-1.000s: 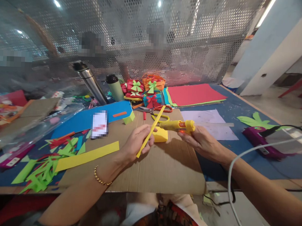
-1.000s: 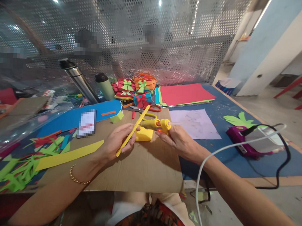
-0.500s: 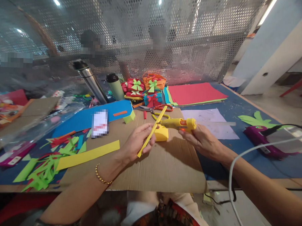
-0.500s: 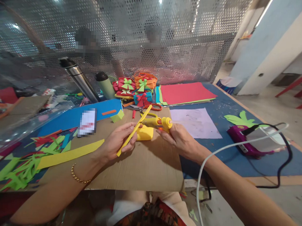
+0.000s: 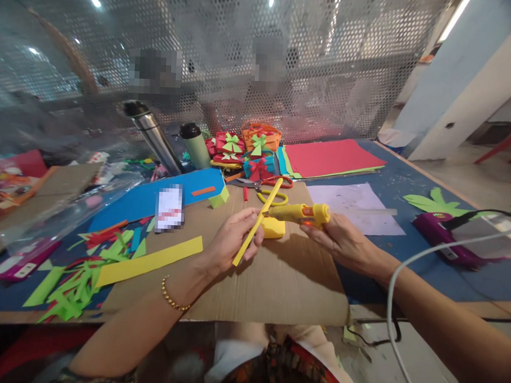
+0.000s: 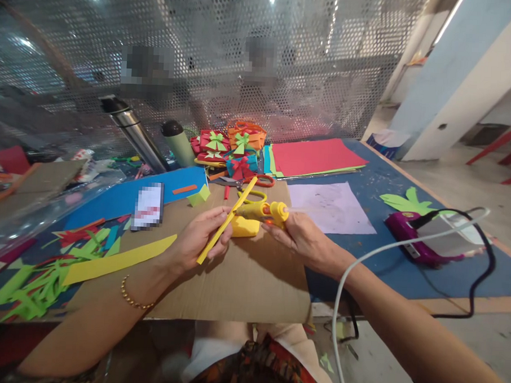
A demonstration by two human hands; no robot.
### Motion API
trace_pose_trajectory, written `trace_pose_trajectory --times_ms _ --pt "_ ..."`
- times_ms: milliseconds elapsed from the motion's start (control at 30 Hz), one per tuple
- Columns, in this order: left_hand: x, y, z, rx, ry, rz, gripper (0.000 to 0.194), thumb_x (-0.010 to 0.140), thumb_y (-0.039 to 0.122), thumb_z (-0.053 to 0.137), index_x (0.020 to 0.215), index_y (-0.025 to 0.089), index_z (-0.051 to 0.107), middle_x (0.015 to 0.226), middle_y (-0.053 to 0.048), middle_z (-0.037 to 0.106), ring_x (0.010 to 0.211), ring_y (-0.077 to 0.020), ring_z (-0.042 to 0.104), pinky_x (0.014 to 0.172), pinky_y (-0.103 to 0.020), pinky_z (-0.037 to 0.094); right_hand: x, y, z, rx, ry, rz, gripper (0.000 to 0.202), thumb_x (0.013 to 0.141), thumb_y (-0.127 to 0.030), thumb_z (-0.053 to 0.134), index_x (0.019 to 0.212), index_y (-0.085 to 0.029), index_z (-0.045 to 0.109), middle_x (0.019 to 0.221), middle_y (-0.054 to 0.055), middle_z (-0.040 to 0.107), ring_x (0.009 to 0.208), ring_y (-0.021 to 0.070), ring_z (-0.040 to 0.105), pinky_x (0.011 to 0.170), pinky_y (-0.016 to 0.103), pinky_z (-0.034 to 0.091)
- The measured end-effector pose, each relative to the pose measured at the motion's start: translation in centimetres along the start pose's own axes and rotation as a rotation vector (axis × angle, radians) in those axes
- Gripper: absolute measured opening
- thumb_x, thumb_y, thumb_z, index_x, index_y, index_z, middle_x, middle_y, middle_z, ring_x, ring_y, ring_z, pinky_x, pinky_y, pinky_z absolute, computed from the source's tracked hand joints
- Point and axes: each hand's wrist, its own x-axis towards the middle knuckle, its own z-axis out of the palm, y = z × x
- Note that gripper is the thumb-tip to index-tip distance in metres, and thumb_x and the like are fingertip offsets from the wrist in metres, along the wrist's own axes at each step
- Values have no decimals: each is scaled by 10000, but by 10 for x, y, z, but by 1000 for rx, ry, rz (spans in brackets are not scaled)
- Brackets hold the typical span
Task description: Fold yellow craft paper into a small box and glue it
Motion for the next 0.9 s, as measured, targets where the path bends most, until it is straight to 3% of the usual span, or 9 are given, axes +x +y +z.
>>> trace_pose_trajectory --times_ms 400,900 --pt "2 1 -3 44 1 -2 289 1022 302 466 1215 107 555 558 12 639 295 -83 484 349 -163 339 0 -9 -1 78 -98 -4 463 1035 -583 399 849 -209 597 758 41 664 660 166 587 646 307 507" --pt "6 -3 -2 49 7 -2 307 992 327 493 1203 131 601 815 -103 759 497 -187 707 432 -252 528 -6 -5 1 96 -147 -11 469 1032 -572 408 826 -208 619 698 28 640 603 160 547 588 304 489"
